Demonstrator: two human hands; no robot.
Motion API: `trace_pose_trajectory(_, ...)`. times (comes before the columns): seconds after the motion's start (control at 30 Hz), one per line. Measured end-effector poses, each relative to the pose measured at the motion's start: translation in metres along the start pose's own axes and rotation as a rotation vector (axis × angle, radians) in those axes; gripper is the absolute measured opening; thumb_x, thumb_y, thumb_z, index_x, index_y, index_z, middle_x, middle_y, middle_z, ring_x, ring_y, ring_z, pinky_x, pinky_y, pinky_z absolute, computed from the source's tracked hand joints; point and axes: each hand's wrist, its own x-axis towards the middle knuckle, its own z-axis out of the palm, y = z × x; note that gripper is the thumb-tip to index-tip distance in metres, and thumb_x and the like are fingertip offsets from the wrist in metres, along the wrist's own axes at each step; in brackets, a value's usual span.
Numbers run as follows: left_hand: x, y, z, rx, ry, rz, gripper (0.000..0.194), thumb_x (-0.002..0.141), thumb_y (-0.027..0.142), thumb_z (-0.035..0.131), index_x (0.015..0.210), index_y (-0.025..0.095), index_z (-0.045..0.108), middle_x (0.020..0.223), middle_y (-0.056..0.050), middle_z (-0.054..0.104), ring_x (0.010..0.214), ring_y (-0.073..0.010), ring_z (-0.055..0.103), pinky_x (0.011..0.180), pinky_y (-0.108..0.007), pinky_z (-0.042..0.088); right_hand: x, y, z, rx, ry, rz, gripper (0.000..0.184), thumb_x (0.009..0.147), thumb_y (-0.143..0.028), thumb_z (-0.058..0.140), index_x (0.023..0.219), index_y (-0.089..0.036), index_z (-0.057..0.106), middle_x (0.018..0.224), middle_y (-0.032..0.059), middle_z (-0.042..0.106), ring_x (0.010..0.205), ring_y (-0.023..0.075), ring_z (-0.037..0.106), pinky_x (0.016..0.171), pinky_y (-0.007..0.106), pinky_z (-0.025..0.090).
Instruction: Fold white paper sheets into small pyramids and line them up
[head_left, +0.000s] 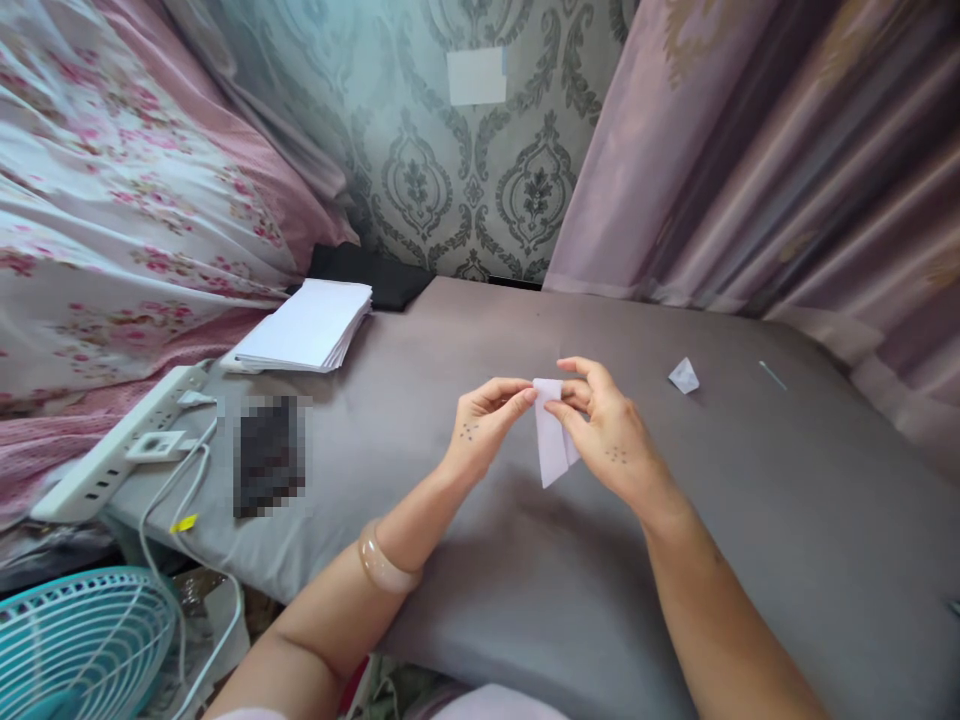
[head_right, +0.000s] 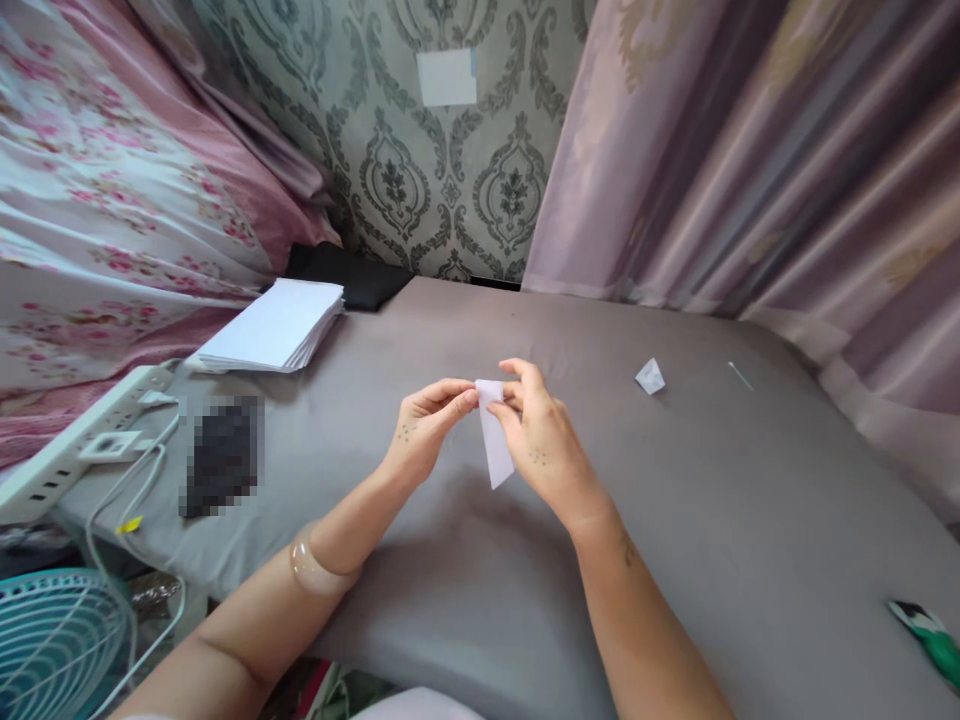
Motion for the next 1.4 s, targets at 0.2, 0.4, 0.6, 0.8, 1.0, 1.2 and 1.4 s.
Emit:
trace_pose_trajectory(0.2, 0.002, -0.001, -0.002, -0.077, 0.059, -0.051, 0.018, 0.066, 0.031, 0.08, 0.075, 0.016, 0.074, 0.072, -0.001, 0.068, 0.067, -0.0095, 0.056, 0.07, -0.024, 0.045, -0.002, -0.001, 0.01, -0.09, 0.111, -0.05, 0.037, 0.082, -0.03, 0.062, 0.115, -0.024, 0.048, 0.101, 0.0061, 0.068, 0.087, 0.0199, 0.068, 0.076, 0.034, 0.052)
trace_pose_trajectory(0.4, 0.004, 0.003, -0.004, -0.117, 0.124, -0.045, 0.019, 0.068, 0.033, 0.079, 0.076, 0.017, 0.073, 0.076, -0.002, 0.068, 0.071, -0.0107, 0.059, 0.071, -0.025, 0.047, -0.006, -0.005, 0.021, -0.291, 0.258, -0.137, 0.019, 0.085, -0.033, 0.06, 0.099, -0.024, 0.053, 0.09, 0.0045, 0.067, 0.08, 0.0197, 0.066, 0.071, 0.033, 0.05)
trace_pose_trajectory(0.6, 0.004, 0.005, -0.004, -0.129, 0.111, -0.062, 0.02, 0.067, 0.033, 0.079, 0.076, 0.016, 0.073, 0.076, -0.002, 0.068, 0.07, -0.0109, 0.059, 0.067, -0.024, 0.047, -0.005, -0.006, 0.023, -0.328, 0.244, -0.273, 0.012, 0.092, -0.026, 0.049, 0.097, -0.026, 0.059, 0.096, 0.0043, 0.064, 0.083, 0.0172, 0.063, 0.075, 0.031, 0.05)
trace_pose_trajectory(0.8, 0.004, 0.006, -0.003, -0.155, 0.127, -0.064, 0.02, 0.067, 0.033, 0.079, 0.075, 0.016, 0.073, 0.075, -0.002, 0.068, 0.07, -0.0107, 0.059, 0.065, -0.023, 0.048, -0.007, -0.008, 0.024, -0.384, 0.24, -0.277, 0.022, 0.094, -0.024, 0.047, 0.106, -0.028, 0.065, 0.102, 0.005, 0.063, 0.088, 0.0174, 0.063, 0.076, 0.029, 0.05)
trace_pose_trajectory(1.0, 0.003, 0.005, -0.003, -0.146, 0.131, -0.081, 0.023, 0.067, 0.034, 0.079, 0.078, 0.016, 0.073, 0.079, -0.004, 0.07, 0.074, -0.0138, 0.062, 0.07, -0.028, 0.052, -0.007, -0.007, 0.027, -0.444, 0.235, -0.271, 0.031, 0.094, -0.023, 0.045, 0.118, -0.029, 0.064, 0.102, 0.0064, 0.063, 0.091, 0.0193, 0.062, 0.078, 0.032, 0.05)
trace_pose_trajectory(1.2, 0.004, 0.003, -0.003, -0.128, 0.158, -0.063, 0.021, 0.067, 0.033, 0.079, 0.078, 0.016, 0.074, 0.079, -0.004, 0.071, 0.072, -0.012, 0.062, 0.077, -0.029, 0.051, -0.007, -0.005, 0.029, -0.453, 0.217, -0.276, 0.031, 0.093, -0.024, 0.047, 0.12, -0.028, 0.063, 0.102, 0.0073, 0.063, 0.092, 0.0207, 0.062, 0.08, 0.033, 0.05)
trace_pose_trajectory(1.4, 0.005, -0.001, -0.004, -0.194, 0.119, -0.1, 0.024, 0.067, 0.034, 0.08, 0.079, 0.014, 0.074, 0.079, -0.005, 0.072, 0.071, -0.0124, 0.064, 0.075, -0.029, 0.053, -0.007, -0.006, 0.032, -0.447, 0.221, -0.279, 0.03, 0.095, -0.025, 0.044, 0.118, -0.024, 0.064, 0.1, 0.0085, 0.064, 0.093, 0.0215, 0.062, 0.081, 0.034, 0.05)
